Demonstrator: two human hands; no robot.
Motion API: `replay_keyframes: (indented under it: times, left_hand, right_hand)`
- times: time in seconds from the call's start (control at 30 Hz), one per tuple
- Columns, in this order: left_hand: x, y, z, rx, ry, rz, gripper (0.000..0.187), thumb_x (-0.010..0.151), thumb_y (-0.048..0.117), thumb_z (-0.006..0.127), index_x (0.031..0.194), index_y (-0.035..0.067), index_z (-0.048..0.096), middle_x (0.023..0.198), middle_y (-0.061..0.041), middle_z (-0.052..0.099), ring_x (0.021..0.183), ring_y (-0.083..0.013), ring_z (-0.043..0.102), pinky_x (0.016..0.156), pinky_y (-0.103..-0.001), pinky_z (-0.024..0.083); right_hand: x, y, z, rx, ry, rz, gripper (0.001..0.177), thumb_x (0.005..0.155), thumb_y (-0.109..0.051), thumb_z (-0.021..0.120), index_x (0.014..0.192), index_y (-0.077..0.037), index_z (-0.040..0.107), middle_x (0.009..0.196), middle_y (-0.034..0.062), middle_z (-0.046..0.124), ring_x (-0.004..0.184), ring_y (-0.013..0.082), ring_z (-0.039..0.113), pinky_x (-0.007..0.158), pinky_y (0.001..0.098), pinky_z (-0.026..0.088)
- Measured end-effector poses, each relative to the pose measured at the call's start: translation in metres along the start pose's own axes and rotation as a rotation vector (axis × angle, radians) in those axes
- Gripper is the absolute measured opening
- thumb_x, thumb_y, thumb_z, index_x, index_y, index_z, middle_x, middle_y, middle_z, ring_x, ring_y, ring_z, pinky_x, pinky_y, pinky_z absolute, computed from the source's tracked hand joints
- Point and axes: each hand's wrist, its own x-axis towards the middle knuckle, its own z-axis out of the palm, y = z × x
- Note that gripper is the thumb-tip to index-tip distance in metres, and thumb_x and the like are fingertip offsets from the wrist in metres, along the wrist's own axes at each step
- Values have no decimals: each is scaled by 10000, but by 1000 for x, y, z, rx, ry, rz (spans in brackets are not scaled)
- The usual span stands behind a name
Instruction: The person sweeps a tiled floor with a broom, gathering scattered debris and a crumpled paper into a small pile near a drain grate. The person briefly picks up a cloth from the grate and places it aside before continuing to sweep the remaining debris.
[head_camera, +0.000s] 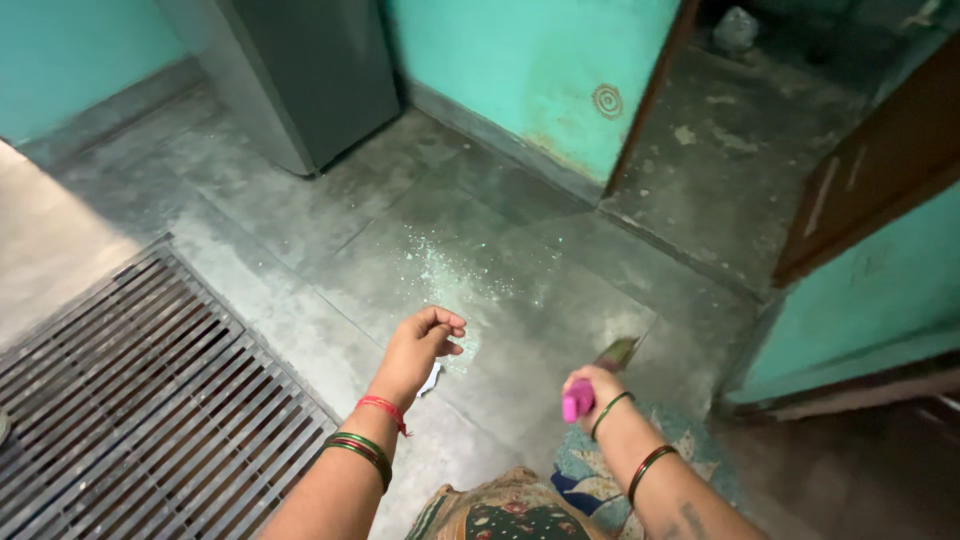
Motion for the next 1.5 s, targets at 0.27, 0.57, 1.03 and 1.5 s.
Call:
replay_keyframes:
  times: [0.27, 0.57, 1.03, 1.5]
  left_hand:
    - [-4, 11, 24, -3, 43, -9, 209, 991, 160, 568, 1107, 17, 665, 994, -84, 718, 833, -181, 705, 792, -297, 571]
    - [2, 20, 67, 38, 56, -15, 226, 975, 217, 614, 1078, 24, 669, 981, -88, 730, 829, -174, 709, 795, -304, 572]
    - [3, 20, 93, 41, 70, -31, 238, 966, 238, 625, 1077, 31, 666, 977, -82, 723, 816, -173, 700, 805, -301, 563]
    - [26, 18, 118, 116, 94, -89, 253, 969, 273, 618, 1069, 44, 663, 973, -74, 735, 819, -177, 717, 797, -310, 546]
  right_hand:
    - [-8, -32, -25, -270, -294, 333, 185, 911, -141, 693, 886, 16, 599, 664, 43, 582, 566, 148, 564, 508, 265, 484]
    - [-29, -56, -32, -164, -136, 142, 199, 865, -169, 668, 888, 6, 576, 643, 29, 570, 513, 155, 564, 446, 281, 478]
    - [-5, -80, -49, -331, -293, 238, 140, 845, -76, 692, 849, 6, 579, 666, 56, 588, 551, 154, 567, 480, 268, 491]
    - [19, -106, -64, 55, 13, -46, 93, 820, -54, 611, 839, -37, 522, 666, 90, 587, 576, 219, 591, 534, 323, 541]
